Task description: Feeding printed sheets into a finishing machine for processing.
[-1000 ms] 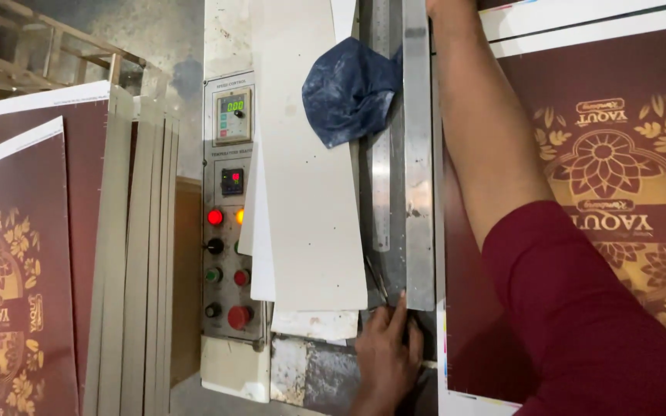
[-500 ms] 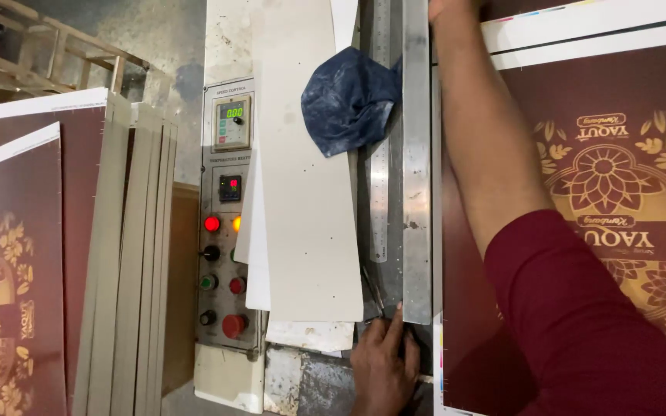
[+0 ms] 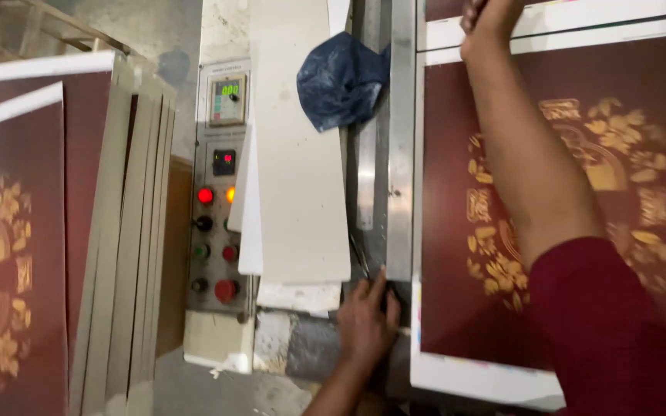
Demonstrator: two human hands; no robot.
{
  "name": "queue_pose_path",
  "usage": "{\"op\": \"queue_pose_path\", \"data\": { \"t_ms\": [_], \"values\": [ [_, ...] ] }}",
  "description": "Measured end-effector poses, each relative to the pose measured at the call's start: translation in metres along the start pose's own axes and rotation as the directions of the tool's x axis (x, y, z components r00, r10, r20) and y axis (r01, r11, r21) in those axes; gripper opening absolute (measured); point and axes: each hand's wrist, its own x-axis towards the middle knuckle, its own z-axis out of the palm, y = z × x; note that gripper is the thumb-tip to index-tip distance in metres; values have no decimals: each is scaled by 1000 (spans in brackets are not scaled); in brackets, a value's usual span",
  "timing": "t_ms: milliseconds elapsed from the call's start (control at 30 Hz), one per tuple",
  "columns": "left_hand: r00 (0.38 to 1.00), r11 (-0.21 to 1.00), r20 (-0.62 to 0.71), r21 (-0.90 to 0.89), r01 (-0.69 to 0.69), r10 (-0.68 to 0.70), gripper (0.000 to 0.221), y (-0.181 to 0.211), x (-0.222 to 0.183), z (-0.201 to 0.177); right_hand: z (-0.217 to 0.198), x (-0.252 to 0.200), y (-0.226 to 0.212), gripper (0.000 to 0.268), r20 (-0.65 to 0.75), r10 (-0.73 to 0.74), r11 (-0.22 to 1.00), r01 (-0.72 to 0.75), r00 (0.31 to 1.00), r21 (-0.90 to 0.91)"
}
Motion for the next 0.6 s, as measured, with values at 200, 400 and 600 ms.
{"op": "queue_pose_path", "data": {
  "t_ms": [200,400,600],
  "values": [
    [998,999,-46,27,-33,35,43,-8,-10,9,-9,-169,-102,28,-23,51,864,-55,998,-501],
    [996,999,-92,32,2,1,40,-4,-22,8,-39,-356,-202,15,-32,-98,379,7,995,-925],
    [982,996,-181,74,-43,55,37,-5,-31,18,-134,-417,-271,40,103,-208,-259,47,973,-965]
  ]
}}
